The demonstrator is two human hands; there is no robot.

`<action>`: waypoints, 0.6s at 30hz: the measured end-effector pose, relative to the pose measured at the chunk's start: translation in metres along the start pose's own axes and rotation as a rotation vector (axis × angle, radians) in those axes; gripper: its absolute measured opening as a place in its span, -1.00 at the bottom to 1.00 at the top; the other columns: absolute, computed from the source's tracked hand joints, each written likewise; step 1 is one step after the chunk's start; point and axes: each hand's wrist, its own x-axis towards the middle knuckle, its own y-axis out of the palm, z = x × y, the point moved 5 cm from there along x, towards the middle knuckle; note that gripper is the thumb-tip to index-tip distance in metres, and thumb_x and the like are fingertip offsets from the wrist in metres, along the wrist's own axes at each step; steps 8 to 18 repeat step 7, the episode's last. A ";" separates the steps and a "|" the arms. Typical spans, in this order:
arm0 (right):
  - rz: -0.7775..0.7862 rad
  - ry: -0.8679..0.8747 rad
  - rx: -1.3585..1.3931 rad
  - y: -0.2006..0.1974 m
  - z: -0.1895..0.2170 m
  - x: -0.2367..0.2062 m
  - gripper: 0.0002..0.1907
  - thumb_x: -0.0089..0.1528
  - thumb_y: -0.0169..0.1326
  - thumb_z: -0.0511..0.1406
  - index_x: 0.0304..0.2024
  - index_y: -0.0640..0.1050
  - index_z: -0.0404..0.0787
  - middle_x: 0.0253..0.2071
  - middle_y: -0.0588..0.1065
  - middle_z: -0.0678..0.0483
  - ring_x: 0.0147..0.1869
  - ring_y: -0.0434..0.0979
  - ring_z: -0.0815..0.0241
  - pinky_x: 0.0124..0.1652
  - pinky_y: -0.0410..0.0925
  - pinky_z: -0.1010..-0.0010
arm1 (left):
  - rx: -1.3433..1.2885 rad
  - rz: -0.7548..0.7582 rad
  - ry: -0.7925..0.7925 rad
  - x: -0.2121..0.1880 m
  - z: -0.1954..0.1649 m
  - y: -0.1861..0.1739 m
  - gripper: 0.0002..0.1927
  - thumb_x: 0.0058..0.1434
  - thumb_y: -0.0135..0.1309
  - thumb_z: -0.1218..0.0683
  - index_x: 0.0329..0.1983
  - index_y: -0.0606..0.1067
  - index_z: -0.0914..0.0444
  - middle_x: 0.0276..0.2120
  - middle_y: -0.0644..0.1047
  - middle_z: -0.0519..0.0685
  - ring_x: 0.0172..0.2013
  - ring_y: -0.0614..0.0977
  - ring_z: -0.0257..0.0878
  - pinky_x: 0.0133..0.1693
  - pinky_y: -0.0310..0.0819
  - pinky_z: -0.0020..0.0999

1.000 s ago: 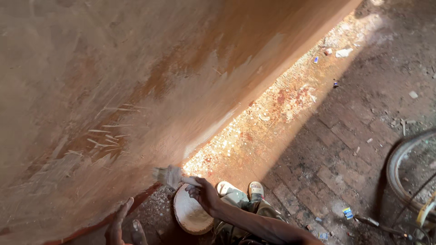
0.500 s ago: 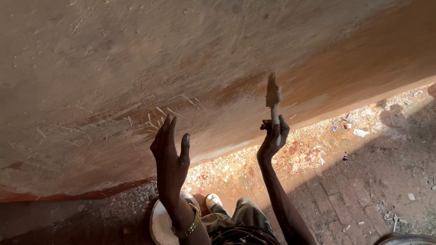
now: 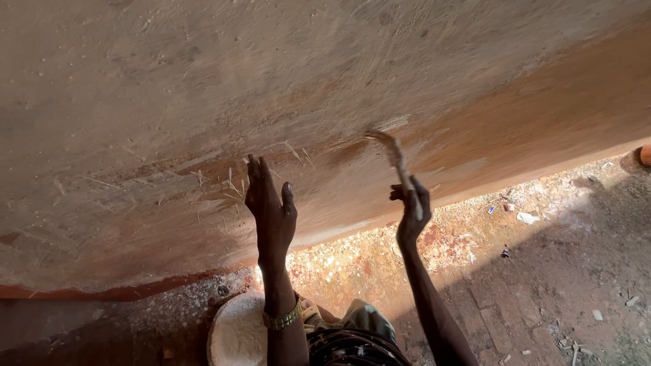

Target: The person scoops white plaster from a bowl on the floor using a trowel and applies it to a reddish-brown wall. They repeatedly smooth the surface with the trowel, working in sections to cover the wall with a thin layer of plaster.

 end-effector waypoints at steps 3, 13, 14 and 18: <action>-0.268 -0.048 0.116 -0.045 -0.002 0.039 -0.53 0.49 -0.06 -0.10 0.22 0.41 -0.38 -0.17 0.60 -0.19 -0.13 0.66 0.08 -0.11 0.58 0.20 | -0.019 0.005 0.048 0.003 -0.002 0.004 -0.32 0.51 -0.16 0.05 0.61 -0.09 0.23 0.59 -0.13 0.19 0.57 -0.10 0.13 0.47 -0.19 0.10; -0.367 -0.085 0.203 -0.048 -0.022 0.051 -0.45 0.50 -0.01 -0.05 0.29 0.38 -0.38 -0.15 0.58 -0.23 -0.10 0.63 0.08 -0.05 0.55 0.20 | -0.095 0.063 0.024 -0.004 0.004 0.022 -0.31 0.50 -0.17 0.05 0.60 -0.11 0.24 0.59 -0.14 0.19 0.57 -0.14 0.14 0.47 -0.21 0.10; -0.367 -0.085 0.203 -0.048 -0.022 0.051 -0.45 0.50 -0.01 -0.05 0.29 0.38 -0.38 -0.15 0.58 -0.23 -0.10 0.63 0.08 -0.05 0.55 0.20 | -0.095 0.063 0.024 -0.004 0.004 0.022 -0.31 0.50 -0.17 0.05 0.60 -0.11 0.24 0.59 -0.14 0.19 0.57 -0.14 0.14 0.47 -0.21 0.10; -0.367 -0.085 0.203 -0.048 -0.022 0.051 -0.45 0.50 -0.01 -0.05 0.29 0.38 -0.38 -0.15 0.58 -0.23 -0.10 0.63 0.08 -0.05 0.55 0.20 | -0.095 0.063 0.024 -0.004 0.004 0.022 -0.31 0.50 -0.17 0.05 0.60 -0.11 0.24 0.59 -0.14 0.19 0.57 -0.14 0.14 0.47 -0.21 0.10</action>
